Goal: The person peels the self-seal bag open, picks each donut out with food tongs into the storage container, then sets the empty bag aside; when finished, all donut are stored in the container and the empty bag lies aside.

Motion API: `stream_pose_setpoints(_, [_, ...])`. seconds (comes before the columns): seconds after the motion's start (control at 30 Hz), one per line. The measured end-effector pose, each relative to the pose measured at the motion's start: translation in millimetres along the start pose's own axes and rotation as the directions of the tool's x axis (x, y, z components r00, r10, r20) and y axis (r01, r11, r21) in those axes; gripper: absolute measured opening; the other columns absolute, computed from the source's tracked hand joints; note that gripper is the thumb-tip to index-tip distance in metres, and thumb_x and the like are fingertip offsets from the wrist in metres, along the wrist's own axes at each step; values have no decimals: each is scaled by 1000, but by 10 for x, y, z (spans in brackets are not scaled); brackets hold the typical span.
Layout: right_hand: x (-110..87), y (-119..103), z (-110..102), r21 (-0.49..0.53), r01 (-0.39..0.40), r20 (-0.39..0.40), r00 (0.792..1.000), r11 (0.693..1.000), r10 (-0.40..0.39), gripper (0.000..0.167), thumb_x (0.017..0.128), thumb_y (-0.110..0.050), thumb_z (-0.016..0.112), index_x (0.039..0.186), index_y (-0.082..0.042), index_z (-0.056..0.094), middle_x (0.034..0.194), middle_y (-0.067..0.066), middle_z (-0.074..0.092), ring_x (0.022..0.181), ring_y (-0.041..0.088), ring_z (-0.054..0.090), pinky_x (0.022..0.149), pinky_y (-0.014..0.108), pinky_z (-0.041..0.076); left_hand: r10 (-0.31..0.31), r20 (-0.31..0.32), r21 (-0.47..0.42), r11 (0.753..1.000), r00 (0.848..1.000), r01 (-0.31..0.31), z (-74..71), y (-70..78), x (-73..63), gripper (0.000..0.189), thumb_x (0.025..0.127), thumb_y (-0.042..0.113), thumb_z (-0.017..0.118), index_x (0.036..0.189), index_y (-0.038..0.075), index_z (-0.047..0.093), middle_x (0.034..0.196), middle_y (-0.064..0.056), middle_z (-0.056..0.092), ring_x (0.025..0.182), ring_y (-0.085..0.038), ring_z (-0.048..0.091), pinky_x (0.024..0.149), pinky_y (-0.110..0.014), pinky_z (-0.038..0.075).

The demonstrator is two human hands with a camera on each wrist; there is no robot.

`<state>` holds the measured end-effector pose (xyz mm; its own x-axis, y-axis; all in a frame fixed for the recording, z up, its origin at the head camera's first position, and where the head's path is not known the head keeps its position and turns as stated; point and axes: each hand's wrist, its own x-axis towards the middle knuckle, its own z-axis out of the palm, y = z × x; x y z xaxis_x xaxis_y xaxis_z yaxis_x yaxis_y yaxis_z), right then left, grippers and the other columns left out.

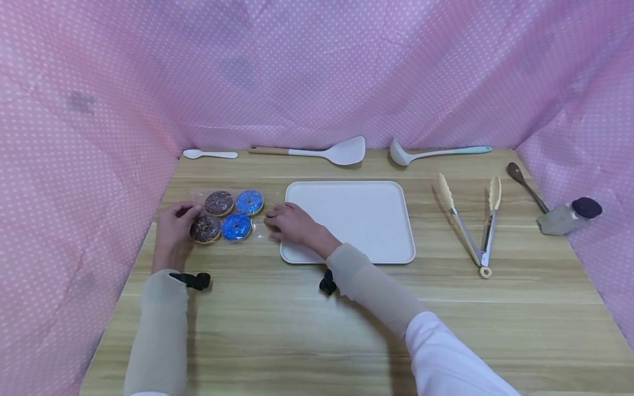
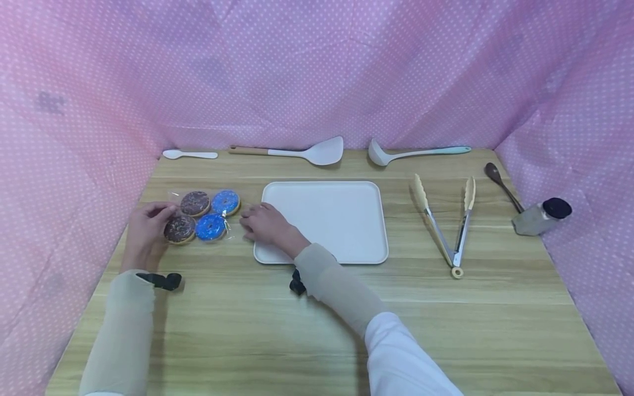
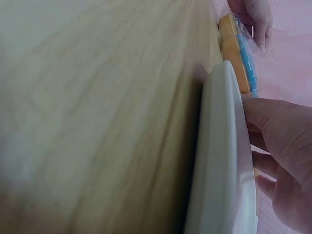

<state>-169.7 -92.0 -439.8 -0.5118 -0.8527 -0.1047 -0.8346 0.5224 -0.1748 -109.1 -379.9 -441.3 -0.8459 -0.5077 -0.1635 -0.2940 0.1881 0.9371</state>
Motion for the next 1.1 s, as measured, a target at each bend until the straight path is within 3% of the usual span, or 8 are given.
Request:
stream_pose_setpoints(0.13, [-3,-2,7,7,-3,13,1000,1000,3,44,95,-42,57,133,-21,55,144,-2,49,136,21,41,119,46,23,-71,27,-47,996,997,72,-38,19,-11,39,82,35,72,111,10,66,101,5,62,95,-7,56,75,-10,50])
stream_pose_setpoints(0.2, [-1,0,5,10,-6,21,1000,1000,6,43,95,-42,57,133,-21,55,144,-3,49,136,20,41,119,47,22,-76,41,-23,997,996,77,-55,42,-13,41,82,38,71,113,12,65,101,6,61,95,-6,56,76,-9,49])
stream_pose_setpoints(0.4, [0,-6,-9,12,-5,28,1000,1000,5,43,95,-41,57,132,-21,56,144,-3,48,136,20,41,119,46,22,-36,64,103,994,997,29,-86,84,-2,40,86,40,65,114,12,64,97,12,60,91,-2,57,77,-7,49])
stream_pose_setpoints(0.57, [-2,-22,-15,17,12,8,1000,1000,-12,41,94,-38,59,130,-19,57,143,-1,50,135,21,42,118,44,26,-15,82,111,994,997,6,-103,72,-3,42,88,38,63,117,8,63,96,14,61,89,0,59,79,-8,50])
stream_pose_setpoints(0.83, [-70,51,-29,114,42,-174,985,993,-21,32,96,-26,56,125,-13,63,133,3,59,129,20,49,113,35,35,49,127,126,990,991,-65,-111,59,-8,43,89,37,63,115,3,61,89,19,62,86,4,60,79,-8,51])
stream_pose_setpoints(1.1, [-289,266,-223,238,-70,-270,953,969,135,30,97,-25,56,124,-14,63,134,5,57,129,19,49,113,32,36,69,159,130,987,985,-90,-139,50,9,36,90,34,64,112,5,63,90,18,61,86,4,59,77,-8,51])
